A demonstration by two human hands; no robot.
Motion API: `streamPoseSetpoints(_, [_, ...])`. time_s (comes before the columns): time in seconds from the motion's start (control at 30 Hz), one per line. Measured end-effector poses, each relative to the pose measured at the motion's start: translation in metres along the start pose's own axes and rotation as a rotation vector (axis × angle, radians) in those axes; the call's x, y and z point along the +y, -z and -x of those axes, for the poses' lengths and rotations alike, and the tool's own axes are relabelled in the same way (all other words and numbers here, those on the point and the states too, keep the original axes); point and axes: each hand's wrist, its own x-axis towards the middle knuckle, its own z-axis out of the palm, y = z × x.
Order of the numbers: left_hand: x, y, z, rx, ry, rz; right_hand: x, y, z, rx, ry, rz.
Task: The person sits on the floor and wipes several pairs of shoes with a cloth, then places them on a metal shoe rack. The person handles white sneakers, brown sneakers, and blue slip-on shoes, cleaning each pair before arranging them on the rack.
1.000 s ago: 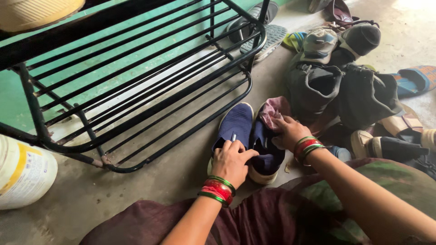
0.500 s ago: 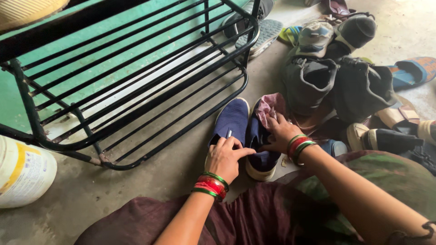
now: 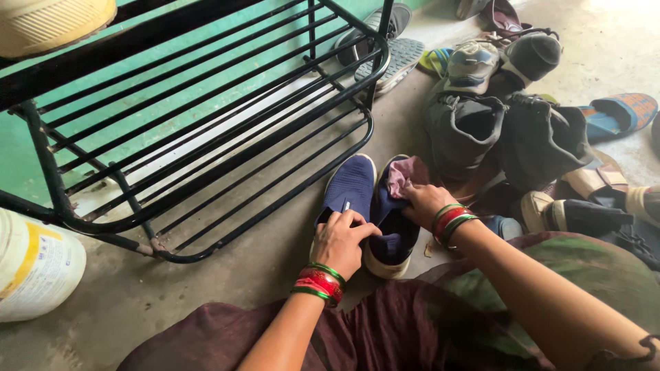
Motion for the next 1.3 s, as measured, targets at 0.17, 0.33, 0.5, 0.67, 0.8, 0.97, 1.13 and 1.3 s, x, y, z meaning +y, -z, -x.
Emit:
streamPoseSetpoints(0.17, [-0.006,-0.004,0.001,-0.026,0.015,0.006,-0.015,0.018,0.006,-0.160,-0.037,0.139])
streamPoseSetpoints(0.33, [-0.014,-0.011,0.002,-0.020,-0.006,0.024,-0.015,0.027,0.009,-0.189,0.022,0.044])
streamPoseSetpoints(0.5, [-0.014,-0.012,0.003,-0.027,0.002,0.011,-0.010,0.042,0.009,-0.175,0.011,-0.102])
streamPoseSetpoints(0.67, [-0.006,0.001,0.001,-0.001,-0.019,-0.008,-0.020,0.051,0.010,-0.023,-0.065,-0.132])
streamPoseSetpoints(0.8, [0.000,0.014,-0.002,-0.020,0.073,0.095,-0.026,0.050,0.012,0.126,-0.058,-0.178])
streamPoseSetpoints(0.97, [-0.005,0.010,-0.010,0.123,0.232,-0.016,-0.028,0.039,0.019,0.103,-0.060,-0.213])
streamPoseSetpoints(1.13, [-0.018,0.002,-0.006,0.153,0.285,-0.174,-0.030,0.029,0.022,0.153,-0.081,-0.265])
streamPoseSetpoints(1.3, [0.001,0.004,-0.007,0.020,0.428,-0.088,-0.033,0.023,0.020,0.152,-0.087,-0.256])
